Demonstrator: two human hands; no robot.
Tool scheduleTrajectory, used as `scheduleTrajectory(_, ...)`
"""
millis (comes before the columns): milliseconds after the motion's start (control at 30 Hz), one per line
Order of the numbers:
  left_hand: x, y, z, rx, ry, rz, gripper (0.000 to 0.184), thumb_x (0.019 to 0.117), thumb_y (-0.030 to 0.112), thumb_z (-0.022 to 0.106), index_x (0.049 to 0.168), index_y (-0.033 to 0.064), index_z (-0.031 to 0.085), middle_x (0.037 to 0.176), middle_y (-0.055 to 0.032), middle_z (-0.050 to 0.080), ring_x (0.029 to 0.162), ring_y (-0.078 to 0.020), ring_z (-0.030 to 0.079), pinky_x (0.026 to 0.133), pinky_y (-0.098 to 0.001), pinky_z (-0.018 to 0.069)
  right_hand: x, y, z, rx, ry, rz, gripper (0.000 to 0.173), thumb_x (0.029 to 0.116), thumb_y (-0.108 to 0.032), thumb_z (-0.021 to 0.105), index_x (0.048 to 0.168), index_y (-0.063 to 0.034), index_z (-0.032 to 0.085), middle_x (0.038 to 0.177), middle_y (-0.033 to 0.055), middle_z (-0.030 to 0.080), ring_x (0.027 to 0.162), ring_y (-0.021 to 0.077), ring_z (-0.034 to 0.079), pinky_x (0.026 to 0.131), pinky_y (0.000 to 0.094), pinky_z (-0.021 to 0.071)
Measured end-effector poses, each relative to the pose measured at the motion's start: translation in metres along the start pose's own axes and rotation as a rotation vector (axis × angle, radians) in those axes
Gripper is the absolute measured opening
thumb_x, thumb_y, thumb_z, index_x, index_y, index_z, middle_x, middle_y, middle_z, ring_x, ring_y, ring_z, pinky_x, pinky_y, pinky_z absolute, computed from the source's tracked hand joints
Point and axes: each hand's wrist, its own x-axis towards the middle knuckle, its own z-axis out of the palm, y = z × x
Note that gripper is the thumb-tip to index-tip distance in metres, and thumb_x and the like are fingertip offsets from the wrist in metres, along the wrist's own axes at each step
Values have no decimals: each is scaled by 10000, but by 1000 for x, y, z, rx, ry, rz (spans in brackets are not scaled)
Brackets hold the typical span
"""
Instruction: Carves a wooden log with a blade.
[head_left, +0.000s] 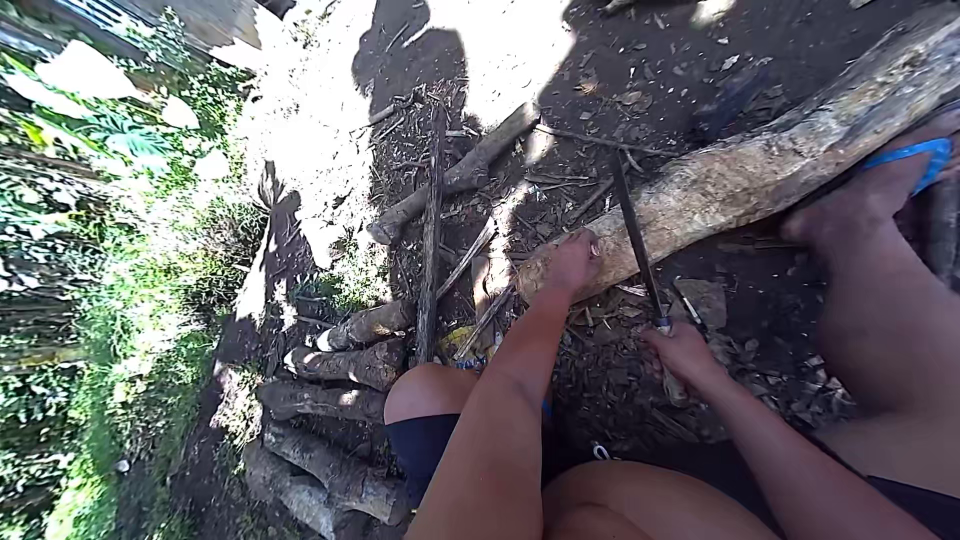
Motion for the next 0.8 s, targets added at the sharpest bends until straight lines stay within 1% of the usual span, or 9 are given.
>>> scheduleTrajectory(100,9,2,9,-51,16,-76,462,851,262,726,1297,201,620,1267,-27,688,1269,-292,585,1019,-629,477,1,1,0,-19,5,13,353,1007,-297,646,1231,-46,541,678,76,577,446,191,562,447,380,548)
scheduleTrajectory(233,19,8,3,-154,3,-147,458,854,132,709,1306,168,644,1283,-75,687,1283,-348,567,1011,-623,489,2,0,0,-31,0,23,400,1005,-310,641,1280,-41,532,699,90,585,461,204,572,464,395,556)
scheduleTrajectory(300,23,0,1,-268,33,-184,444,864,32,669,1298,125,663,1256,-136,695,1237,-359,612,1010,-585,523,2,-1,0,-54,-3,37,421,1006,-319,635,1305,-41,531,716,88,590,475,202,573,477,395,554)
scheduleTrajectory(367,27,-17,1,-407,24,-198,429,905,40,633,1331,88,626,1252,-155,701,1182,-322,669,1003,-562,545,2,-2,-1,-73,-2,46,420,1005,-336,639,1292,-48,532,714,85,595,478,200,582,480,393,557)
scheduleTrajectory(433,28,-25,-2,-471,-31,-191,462,955,96,619,1414,83,569,1331,-157,672,1226,-301,656,1049,-543,525,0,-6,-1,-73,-3,60,427,1009,-335,639,1302,-47,523,728,87,593,481,195,581,484,388,556)
scheduleTrajectory(533,18,-21,1,-274,-19,-111,495,939,282,711,1399,123,614,1367,-122,651,1234,-324,628,1034,-574,512,1,-4,0,-71,-4,64,417,1002,-333,641,1285,-48,530,739,98,599,485,201,576,495,395,551)
scheduleTrajectory(600,20,-19,10,-120,1,-54,579,871,364,787,1375,125,630,1459,-88,590,1320,-325,557,1106,-564,452,3,-3,0,-74,-2,62,421,997,-345,642,1273,-46,532,745,110,608,491,211,588,501,406,559)
scheduleTrajectory(700,23,-16,13,-43,-25,-20,633,840,323,831,1381,82,608,1481,-121,568,1360,-327,532,1176,-561,371,2,-4,-1,-85,-10,68,439,997,-359,641,1286,-49,528,765,113,611,501,213,590,507,410,557)
scheduleTrajectory(800,23,-18,7,-90,-38,4,608,853,277,834,1380,69,613,1449,-132,593,1348,-316,548,1173,-528,392,3,-3,-2,-81,-15,59,425,997,-358,640,1269,-47,537,749,107,603,500,212,584,504,408,552)
